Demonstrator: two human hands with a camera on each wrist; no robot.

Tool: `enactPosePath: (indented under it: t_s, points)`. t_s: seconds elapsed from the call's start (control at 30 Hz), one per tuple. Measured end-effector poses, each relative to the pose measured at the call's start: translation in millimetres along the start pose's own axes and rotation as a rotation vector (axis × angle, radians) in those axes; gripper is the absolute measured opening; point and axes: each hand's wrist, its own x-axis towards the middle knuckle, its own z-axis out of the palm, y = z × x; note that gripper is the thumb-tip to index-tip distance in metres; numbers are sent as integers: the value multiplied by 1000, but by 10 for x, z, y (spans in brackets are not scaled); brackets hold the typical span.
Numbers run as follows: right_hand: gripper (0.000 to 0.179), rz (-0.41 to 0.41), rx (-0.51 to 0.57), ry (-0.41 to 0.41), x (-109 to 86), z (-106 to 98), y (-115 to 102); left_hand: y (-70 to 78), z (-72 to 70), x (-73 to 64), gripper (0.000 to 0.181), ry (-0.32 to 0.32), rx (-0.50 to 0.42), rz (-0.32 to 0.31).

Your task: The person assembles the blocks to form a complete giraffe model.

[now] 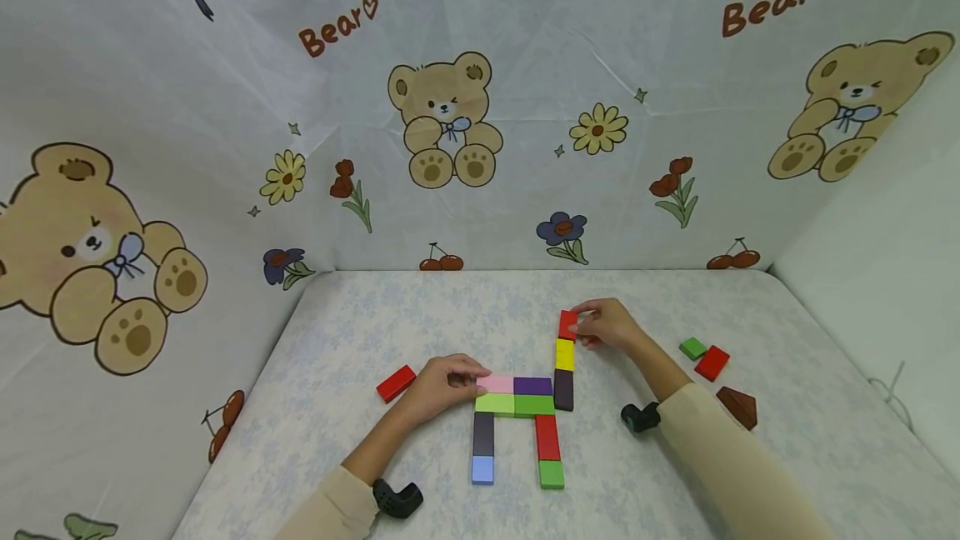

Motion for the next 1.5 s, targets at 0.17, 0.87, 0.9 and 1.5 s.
enactPosePath:
  t_s: [0.17, 0.87, 0.9, 1.5]
  points:
    - [44, -19, -4, -8, 8, 19, -14, 2, 3, 1, 26, 0, -3, 4]
    - [43, -80, -13, -17, -5, 22, 38, -15, -1, -1, 25, -7, -28, 15]
    - [43, -81, -14, -16, -5, 24, 40, -14, 0, 0, 25, -5, -27, 14]
    - [51, -57, -45, -17, -3, 26, 34, 32, -5, -8, 25, -2, -29, -15]
